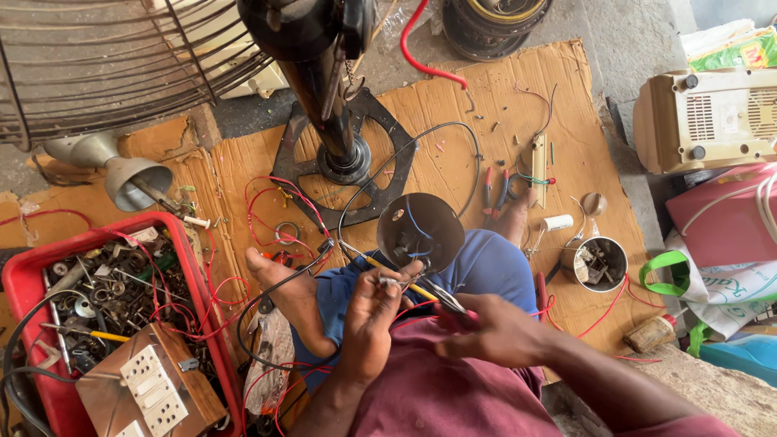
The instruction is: The person sits on the floor and uses a screwdriver to tighten screws on a yellow electrical plug and a black fan motor housing. They then plug the cord into a power strip to test a light bulb, which illuminates, and continue adjusting wires inside the motor housing.
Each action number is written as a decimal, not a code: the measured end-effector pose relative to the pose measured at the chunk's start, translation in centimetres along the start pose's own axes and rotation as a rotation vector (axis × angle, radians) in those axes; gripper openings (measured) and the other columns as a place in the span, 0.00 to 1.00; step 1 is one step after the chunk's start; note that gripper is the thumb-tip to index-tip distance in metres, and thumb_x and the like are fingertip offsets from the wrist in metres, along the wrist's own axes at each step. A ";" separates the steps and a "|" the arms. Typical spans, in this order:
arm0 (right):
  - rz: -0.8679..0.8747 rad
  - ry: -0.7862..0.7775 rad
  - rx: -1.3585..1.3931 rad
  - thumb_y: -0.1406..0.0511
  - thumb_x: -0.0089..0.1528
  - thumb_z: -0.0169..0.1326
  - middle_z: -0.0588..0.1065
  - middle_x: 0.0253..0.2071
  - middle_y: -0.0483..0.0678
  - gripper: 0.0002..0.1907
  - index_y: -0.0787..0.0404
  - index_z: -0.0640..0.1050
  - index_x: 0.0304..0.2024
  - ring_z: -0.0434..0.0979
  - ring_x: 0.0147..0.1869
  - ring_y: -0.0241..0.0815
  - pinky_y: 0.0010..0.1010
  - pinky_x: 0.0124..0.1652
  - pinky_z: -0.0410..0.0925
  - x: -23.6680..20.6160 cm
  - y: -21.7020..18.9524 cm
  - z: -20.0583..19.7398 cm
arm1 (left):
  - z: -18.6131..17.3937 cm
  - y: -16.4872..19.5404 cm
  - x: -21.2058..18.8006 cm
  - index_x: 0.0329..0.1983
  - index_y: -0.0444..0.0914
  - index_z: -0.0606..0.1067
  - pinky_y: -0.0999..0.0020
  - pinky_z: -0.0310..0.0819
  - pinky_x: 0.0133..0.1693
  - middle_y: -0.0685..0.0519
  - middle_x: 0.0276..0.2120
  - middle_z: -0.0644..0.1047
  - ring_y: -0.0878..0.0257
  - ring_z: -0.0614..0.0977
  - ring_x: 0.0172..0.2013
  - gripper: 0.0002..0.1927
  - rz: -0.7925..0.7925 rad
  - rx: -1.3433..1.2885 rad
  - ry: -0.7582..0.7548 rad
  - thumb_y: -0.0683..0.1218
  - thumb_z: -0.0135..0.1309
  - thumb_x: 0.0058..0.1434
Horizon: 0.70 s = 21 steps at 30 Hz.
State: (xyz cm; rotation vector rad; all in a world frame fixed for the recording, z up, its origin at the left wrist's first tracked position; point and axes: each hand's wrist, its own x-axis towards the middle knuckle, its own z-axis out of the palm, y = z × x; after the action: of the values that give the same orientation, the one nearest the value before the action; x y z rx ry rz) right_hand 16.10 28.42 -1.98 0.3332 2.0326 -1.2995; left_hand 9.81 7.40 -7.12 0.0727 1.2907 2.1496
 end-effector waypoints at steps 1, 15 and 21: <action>-0.093 -0.011 -0.008 0.54 0.56 0.66 0.83 0.44 0.52 0.28 0.64 0.77 0.52 0.82 0.50 0.43 0.39 0.51 0.71 -0.6 0.7 -0.7 | -0.1 0.1 0.1 0.52 0.38 0.68 0.70 0.73 0.49 0.41 0.60 0.78 0.62 0.79 0.57 0.07 -0.008 0.010 0.002 0.43 0.42 0.74; 0.065 0.570 -0.113 0.46 0.54 0.63 0.74 0.59 0.63 0.37 0.55 0.76 0.61 0.70 0.66 0.63 0.51 0.63 0.64 -1.1 6.0 -1.3 | -0.5 -0.2 -0.5 0.52 0.39 0.68 0.70 0.74 0.46 0.45 0.49 0.82 0.66 0.80 0.46 0.10 -0.075 0.087 0.060 0.47 0.40 0.75; -0.623 0.713 -0.357 0.66 0.51 0.60 0.69 0.66 0.58 0.20 0.53 0.82 0.48 0.67 0.71 0.63 0.49 0.64 0.63 2.6 1.2 -2.9 | -0.3 -1.7 -0.8 0.52 0.36 0.71 0.72 0.69 0.47 0.46 0.47 0.81 0.69 0.73 0.41 0.08 -0.060 0.135 0.038 0.44 0.43 0.76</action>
State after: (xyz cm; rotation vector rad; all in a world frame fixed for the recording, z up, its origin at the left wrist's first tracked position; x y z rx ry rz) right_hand 13.66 31.10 -3.82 -0.0314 3.0972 -1.2145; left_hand 11.20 7.27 -8.45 0.0479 1.4405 2.0207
